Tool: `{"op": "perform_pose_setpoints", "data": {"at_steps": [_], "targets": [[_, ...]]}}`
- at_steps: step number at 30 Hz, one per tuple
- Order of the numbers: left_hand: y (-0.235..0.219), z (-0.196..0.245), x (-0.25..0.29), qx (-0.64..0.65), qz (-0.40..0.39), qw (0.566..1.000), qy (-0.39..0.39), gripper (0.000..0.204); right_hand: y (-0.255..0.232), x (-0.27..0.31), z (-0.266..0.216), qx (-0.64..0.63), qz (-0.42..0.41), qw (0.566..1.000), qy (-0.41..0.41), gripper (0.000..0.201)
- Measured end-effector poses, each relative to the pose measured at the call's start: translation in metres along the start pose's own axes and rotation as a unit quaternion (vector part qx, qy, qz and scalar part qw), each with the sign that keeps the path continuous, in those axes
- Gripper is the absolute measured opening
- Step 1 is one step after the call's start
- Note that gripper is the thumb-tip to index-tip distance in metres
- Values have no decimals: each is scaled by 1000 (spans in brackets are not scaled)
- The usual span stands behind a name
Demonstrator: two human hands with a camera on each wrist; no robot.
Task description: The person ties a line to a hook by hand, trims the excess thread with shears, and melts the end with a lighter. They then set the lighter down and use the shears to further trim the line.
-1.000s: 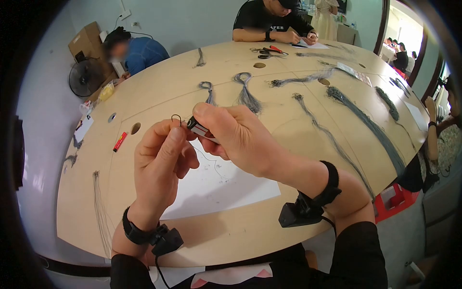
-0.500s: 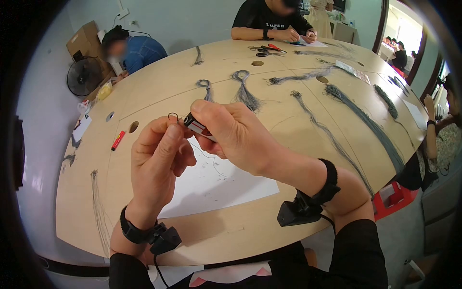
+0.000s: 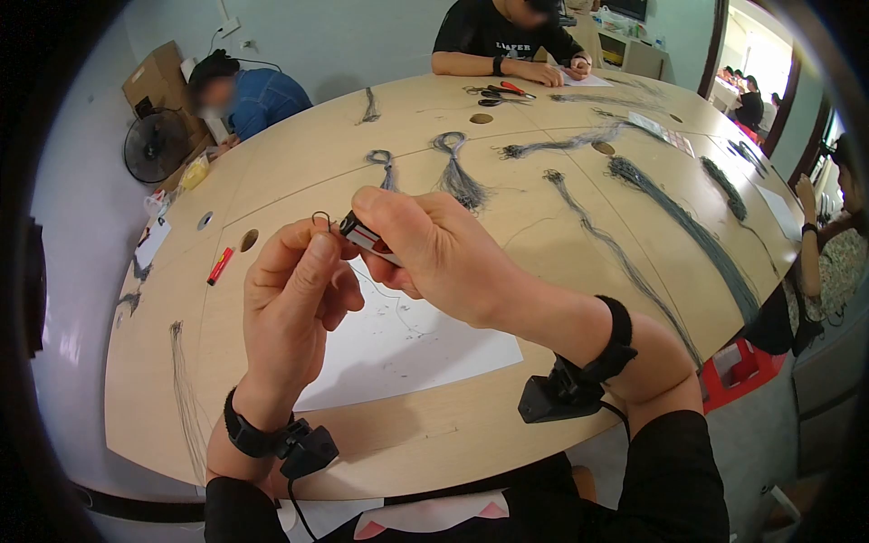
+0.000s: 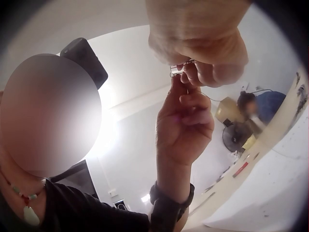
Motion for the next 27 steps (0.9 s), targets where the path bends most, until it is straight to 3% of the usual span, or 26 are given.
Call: {"op": "perform_pose_setpoints", "data": {"at_steps": [8, 12, 14, 15, 17, 18, 23, 25, 27], "targets": [[1, 1, -1, 24, 11, 1000, -3, 20, -3, 0, 0, -11, -37, 999, 25, 43], [0, 3, -1, 34, 13, 999, -17, 19, -3, 1, -13, 14, -1, 998, 65, 40], [0, 4, 1, 38, 9, 999, -21, 18, -8, 0, -17, 100, 46, 990, -88, 27], [1, 4, 1, 35, 0, 999, -31, 18, -9, -1, -13, 102, 46, 989, -92, 27], [3, 4, 2, 32, -9, 999, -37, 17, -10, 1, -10, 183, 40, 943, -275, 14], [5, 4, 2, 29, -1, 999, -32, 16, -12, 5, -14, 197, 4, 953, -229, 18], [5, 0, 1, 12, 9, 999, -43, 13, -9, 6, -15, 256, 4, 942, -216, 13], [5, 1, 1, 13, -11, 999, -44, 13, -11, 4, -13, 321, 1, 893, -315, 12], [4, 0, 2, 4, -24, 999, -44, 13, -9, 5, -13, 295, 21, 897, -329, 11]]}}
Point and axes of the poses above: each hand's wrist, its own x-axis away from the middle knuckle, its own y-axis out of the palm, z = x × y, the point moved 2 cm from there along -x, towards the middle knuckle, and after that the axes turned 8 degrees about -y, right-handed, at the moved point
